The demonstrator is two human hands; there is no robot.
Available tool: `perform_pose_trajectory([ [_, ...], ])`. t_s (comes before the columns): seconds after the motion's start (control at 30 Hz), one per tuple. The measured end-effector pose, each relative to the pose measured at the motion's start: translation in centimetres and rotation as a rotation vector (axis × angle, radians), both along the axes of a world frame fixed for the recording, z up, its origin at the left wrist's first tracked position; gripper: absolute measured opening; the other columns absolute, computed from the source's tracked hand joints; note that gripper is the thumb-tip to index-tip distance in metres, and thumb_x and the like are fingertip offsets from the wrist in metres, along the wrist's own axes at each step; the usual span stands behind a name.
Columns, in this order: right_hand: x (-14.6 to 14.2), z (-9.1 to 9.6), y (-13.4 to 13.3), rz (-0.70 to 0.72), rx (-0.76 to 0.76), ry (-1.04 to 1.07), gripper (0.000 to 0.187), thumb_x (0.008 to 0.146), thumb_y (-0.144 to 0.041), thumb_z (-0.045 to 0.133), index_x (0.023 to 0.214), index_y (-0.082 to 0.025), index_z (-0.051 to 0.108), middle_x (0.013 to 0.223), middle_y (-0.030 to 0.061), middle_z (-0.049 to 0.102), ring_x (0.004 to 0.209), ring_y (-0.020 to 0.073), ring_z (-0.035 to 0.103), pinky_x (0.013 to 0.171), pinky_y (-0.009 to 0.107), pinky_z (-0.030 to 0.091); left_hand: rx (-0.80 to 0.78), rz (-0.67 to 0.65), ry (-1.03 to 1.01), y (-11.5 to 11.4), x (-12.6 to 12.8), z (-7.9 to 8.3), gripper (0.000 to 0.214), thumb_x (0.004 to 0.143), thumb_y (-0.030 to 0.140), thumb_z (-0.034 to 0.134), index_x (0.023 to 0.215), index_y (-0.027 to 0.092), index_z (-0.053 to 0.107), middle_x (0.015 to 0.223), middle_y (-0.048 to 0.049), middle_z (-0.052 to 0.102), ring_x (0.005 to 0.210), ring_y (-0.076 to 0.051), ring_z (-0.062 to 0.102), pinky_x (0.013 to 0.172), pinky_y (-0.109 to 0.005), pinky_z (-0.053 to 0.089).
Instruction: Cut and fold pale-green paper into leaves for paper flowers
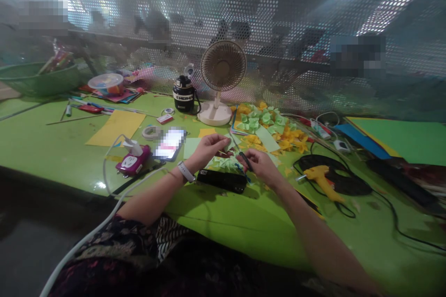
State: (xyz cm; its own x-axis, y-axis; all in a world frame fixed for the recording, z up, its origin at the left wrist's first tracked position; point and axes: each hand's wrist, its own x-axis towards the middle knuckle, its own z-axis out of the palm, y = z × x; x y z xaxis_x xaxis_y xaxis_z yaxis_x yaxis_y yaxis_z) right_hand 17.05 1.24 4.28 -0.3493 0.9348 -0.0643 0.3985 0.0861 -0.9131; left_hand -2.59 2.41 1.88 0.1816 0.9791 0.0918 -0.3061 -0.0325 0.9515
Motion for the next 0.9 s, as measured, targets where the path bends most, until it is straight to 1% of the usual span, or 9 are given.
perform_pose_trajectory([
  [0.13,0.0,0.2,0.0,-0.02,0.025,-0.001,0.053,0.061,-0.07,0.074,0.064,-0.022,0.05,0.055,-0.0019,0.058,0.052,0.0142,0.054,0.051,0.028,0.041,-0.02,-0.007,0.007,-0.1,0.0,0.1,0.041,0.071,0.047,0.079,0.085,0.013,0.061,0.069,-0.0011,0.068,0.06,-0.013,0.069,0.055,-0.021,0.056],
  [0.3,0.5,-0.4,0.8,-0.119,0.074,-0.036,0.055,0.063,-0.073,0.07,0.067,-0.022,0.05,0.058,0.0008,0.061,0.051,0.0143,0.05,0.049,0.027,0.036,-0.105,0.024,-0.051,-0.1,0.2,0.5,0.038,0.074,0.045,0.077,0.089,0.015,0.059,0.076,-0.0019,0.069,0.062,-0.016,0.072,0.05,-0.02,0.054],
  [0.37,0.8,-1.1,1.5,-0.148,0.108,-0.138,0.051,0.067,-0.07,0.068,0.068,-0.023,0.05,0.059,0.0014,0.061,0.05,0.0145,0.048,0.049,0.028,0.034,-0.198,0.043,-0.109,0.1,0.3,0.6,0.036,0.081,0.047,0.071,0.09,0.015,0.058,0.076,-0.0033,0.069,0.066,-0.019,0.074,0.051,-0.022,0.055],
  [0.43,1.1,-1.9,2.1,-0.182,0.195,-0.31,0.043,0.072,-0.062,0.067,0.066,-0.023,0.05,0.059,0.0012,0.061,0.053,0.0155,0.049,0.051,0.028,0.034,-0.295,0.06,-0.174,0.2,0.3,0.6,0.033,0.086,0.046,0.065,0.087,0.014,0.057,0.073,-0.005,0.069,0.071,-0.022,0.075,0.056,-0.025,0.057],
  [0.5,1.4,-2.6,2.7,-0.216,0.272,-0.492,0.032,0.075,-0.051,0.067,0.067,-0.023,0.052,0.063,0.0018,0.063,0.058,0.0174,0.053,0.054,0.028,0.034,-0.34,0.05,-0.222,0.3,0.3,0.6,0.028,0.088,0.04,0.064,0.082,0.013,0.056,0.072,-0.0068,0.069,0.076,-0.023,0.075,0.062,-0.026,0.059],
  [0.6,1.7,-3.2,3.2,-0.212,0.291,-0.66,0.022,0.077,-0.044,0.065,0.073,-0.023,0.058,0.073,0.0031,0.069,0.067,0.0202,0.06,0.057,0.028,0.034,-0.343,0.01,-0.257,0.4,0.2,0.8,0.019,0.087,0.026,0.066,0.077,0.012,0.057,0.073,-0.0078,0.07,0.081,-0.023,0.075,0.07,-0.027,0.059],
  [0.7,1.8,-3.1,3.3,-0.17,0.324,-0.779,0.023,0.08,-0.045,0.064,0.076,-0.023,0.065,0.083,0.0059,0.071,0.072,0.0212,0.062,0.056,0.028,0.033,-0.384,-0.004,-0.304,0.5,0.2,0.9,0.015,0.087,0.022,0.062,0.075,0.013,0.058,0.07,-0.0061,0.069,0.082,-0.023,0.075,0.072,-0.028,0.06],
  [0.8,1.8,-3.0,3.3,-0.149,0.369,-0.901,0.025,0.082,-0.045,0.063,0.08,-0.021,0.07,0.096,0.0101,0.071,0.077,0.0227,0.063,0.056,0.029,0.031,-0.426,-0.017,-0.344,0.7,0.2,0.8,0.022,0.089,0.03,0.059,0.074,0.015,0.058,0.069,-0.007,0.07,0.084,-0.023,0.075,0.072,-0.029,0.06],
  [0.9,1.7,-2.9,3.3,-0.124,0.289,-0.978,0.025,0.084,-0.044,0.063,0.086,-0.021,0.072,0.091,0.011,0.073,0.082,0.0256,0.065,0.055,0.03,0.029,-0.436,-0.036,-0.33,0.8,0.2,0.7,0.021,0.089,0.03,0.058,0.076,0.014,0.06,0.073,-0.0094,0.073,0.086,-0.024,0.075,0.075,-0.03,0.06],
])
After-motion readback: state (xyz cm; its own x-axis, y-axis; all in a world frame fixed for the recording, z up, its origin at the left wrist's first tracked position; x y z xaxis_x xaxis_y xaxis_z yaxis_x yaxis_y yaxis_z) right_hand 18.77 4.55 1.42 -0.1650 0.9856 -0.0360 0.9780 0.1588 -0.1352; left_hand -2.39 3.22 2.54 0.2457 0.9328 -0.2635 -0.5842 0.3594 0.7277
